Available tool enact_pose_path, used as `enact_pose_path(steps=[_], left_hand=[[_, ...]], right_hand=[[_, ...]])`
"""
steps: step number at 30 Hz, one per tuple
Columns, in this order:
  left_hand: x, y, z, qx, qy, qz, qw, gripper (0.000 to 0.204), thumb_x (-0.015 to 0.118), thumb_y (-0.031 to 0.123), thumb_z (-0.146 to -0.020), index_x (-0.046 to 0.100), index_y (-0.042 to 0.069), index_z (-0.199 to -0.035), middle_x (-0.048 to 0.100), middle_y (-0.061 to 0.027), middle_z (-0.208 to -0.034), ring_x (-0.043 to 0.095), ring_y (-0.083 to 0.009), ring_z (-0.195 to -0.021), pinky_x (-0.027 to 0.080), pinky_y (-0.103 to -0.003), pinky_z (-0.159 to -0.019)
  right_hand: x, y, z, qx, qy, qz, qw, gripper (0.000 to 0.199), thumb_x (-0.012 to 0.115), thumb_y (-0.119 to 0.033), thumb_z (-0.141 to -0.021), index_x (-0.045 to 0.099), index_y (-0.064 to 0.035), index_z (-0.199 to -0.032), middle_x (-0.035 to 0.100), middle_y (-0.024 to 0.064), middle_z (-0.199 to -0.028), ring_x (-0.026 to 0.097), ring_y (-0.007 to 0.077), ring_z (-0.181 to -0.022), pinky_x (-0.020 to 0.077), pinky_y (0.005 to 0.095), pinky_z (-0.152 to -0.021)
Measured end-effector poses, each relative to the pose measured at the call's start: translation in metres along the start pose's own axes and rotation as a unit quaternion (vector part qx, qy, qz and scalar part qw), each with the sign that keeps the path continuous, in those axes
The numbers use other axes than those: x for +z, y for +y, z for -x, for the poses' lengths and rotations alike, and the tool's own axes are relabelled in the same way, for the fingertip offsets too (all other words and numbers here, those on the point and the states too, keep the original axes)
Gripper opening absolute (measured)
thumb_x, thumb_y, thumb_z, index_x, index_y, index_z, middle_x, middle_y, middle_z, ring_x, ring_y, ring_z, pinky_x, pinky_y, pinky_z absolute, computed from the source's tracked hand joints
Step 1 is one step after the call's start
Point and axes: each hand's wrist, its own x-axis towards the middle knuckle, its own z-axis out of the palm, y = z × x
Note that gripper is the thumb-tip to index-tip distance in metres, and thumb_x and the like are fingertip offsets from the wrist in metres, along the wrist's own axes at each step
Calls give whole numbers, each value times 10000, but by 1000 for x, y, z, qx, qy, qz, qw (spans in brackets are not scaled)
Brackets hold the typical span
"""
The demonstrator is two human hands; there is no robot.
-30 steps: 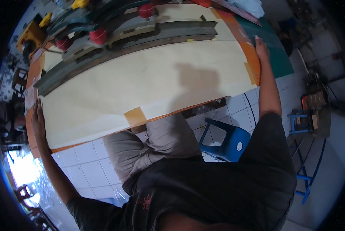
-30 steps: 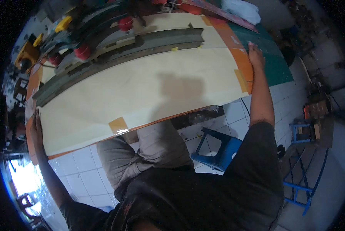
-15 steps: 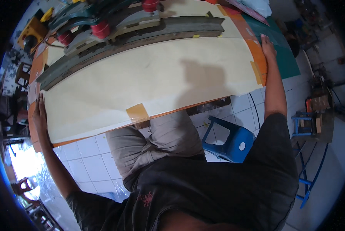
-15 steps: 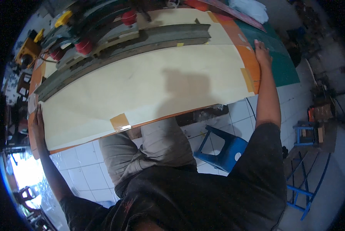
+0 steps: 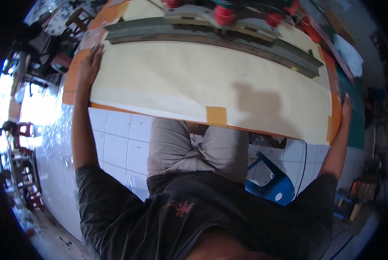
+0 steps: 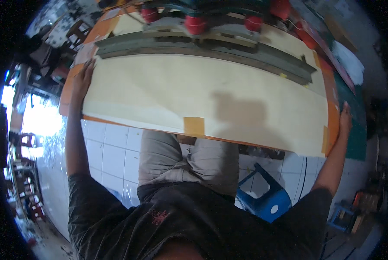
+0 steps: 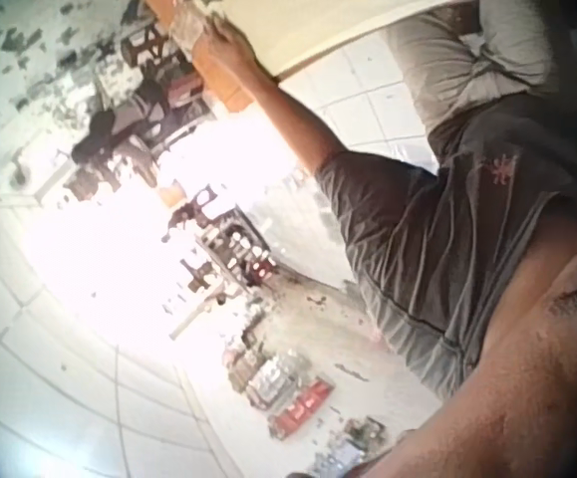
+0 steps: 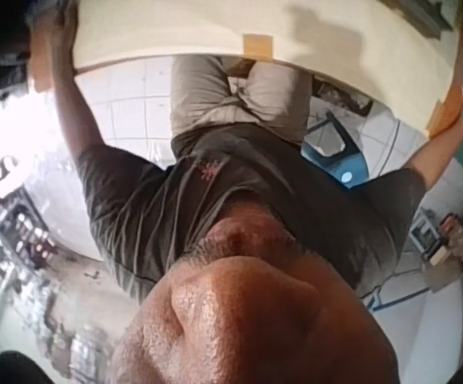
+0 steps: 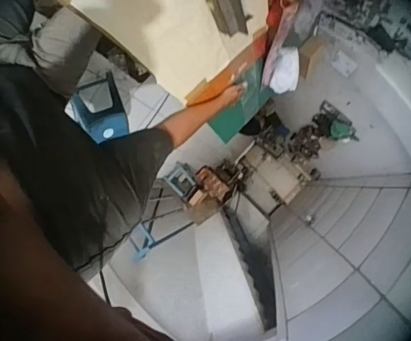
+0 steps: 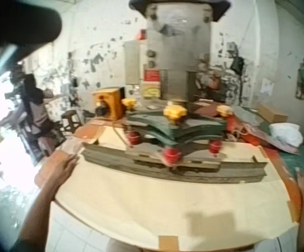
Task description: The person operates a large heat-sealing machine by aligning a sheet of material under the metal bar and then smoothing the material after the sealing process is complete.
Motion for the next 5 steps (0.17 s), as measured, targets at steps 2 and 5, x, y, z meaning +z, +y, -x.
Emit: enact_pose_path(steps=[2,5], left_hand=[[1,-5,-1,27,15,-6,1000,426,472,386,-1055,617,147,-1377,582,-173,-1417,555,-355,-1309,415,-393,-1101],[1,-18,-3,43,12,-33,998,466,481,421,-1051,605,118,-1383,557,-206,-1432,524,-354,-1343,377,-406,-1138]], right_hand=[[7,10,-11,34,16,-4,999,753,243,-684,-1006,398,-184,-1548,427,138,-1570,372,430,-1439,279,516,-1184],[29,16,-45,5,-25,-141,990,734,255,-659,-1022,419,-163,-1538,430,160,-1564,362,374,-1460,259,447,-1204]])
